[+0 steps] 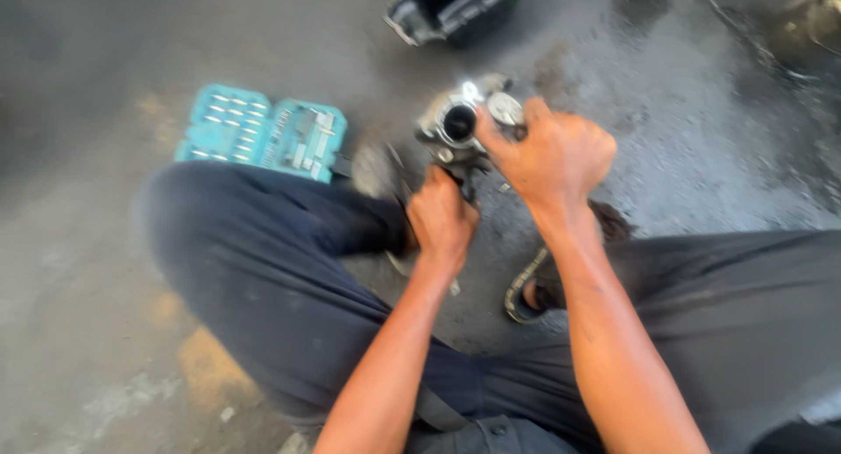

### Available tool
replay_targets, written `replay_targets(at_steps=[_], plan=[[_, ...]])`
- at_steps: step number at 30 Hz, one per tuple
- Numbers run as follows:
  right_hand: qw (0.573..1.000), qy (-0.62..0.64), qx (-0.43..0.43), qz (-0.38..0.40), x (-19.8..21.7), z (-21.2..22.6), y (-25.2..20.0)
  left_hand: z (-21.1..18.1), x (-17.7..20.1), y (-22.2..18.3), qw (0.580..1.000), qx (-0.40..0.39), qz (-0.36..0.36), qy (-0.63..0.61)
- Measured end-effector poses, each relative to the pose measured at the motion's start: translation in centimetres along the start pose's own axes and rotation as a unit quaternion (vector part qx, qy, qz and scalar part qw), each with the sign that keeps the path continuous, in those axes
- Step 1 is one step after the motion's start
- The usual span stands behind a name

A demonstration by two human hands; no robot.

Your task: The person removes bolts and components from an engine manifold and housing using a ratchet and socket, then handles several loose bolts.

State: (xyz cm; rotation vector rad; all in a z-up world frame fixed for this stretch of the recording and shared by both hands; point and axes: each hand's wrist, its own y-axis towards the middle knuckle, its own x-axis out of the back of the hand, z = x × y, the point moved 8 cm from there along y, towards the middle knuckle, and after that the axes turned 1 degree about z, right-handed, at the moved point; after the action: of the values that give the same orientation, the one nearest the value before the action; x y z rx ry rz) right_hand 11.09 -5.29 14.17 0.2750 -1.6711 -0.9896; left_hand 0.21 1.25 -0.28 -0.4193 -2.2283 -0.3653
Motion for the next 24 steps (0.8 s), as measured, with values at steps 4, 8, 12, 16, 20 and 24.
replay_targets(at_steps=[4, 8, 12, 16, 20, 24], plan=[[0.999, 0.016, -0.024, 0.014, 1.1, -0.5, 0.4, -0.7, 0.7, -0.5, 0.998, -0.003, -0.016, -0.058], [1.000, -0.023, 0.001, 0.002, 3.1, 0.1, 0.2, -1.5, 2.3, -2.7, 0.997, -0.009, 0.044, -0.066], [0.998, -0.057, -0.002, 0.033, 3.4, -0.1, 0.2, -2.5, 3.4, -3.4, 0.988, 0.022, 0.138, -0.067], [0.993, -0.039, -0.047, 0.105, 1.0, -0.9, 1.4, -3.2, 3.8, -2.0, 0.980, 0.014, 0.188, -0.065], [0.986, 0.001, -0.071, 0.149, -1.1, -2.6, 2.5, -4.0, 1.8, -2.1, 0.964, 0.004, 0.255, -0.075], [0.982, -0.037, -0.091, 0.159, -2.9, -3.4, 4.3, -5.1, 0.4, -1.5, 0.955, -0.008, 0.292, -0.055]])
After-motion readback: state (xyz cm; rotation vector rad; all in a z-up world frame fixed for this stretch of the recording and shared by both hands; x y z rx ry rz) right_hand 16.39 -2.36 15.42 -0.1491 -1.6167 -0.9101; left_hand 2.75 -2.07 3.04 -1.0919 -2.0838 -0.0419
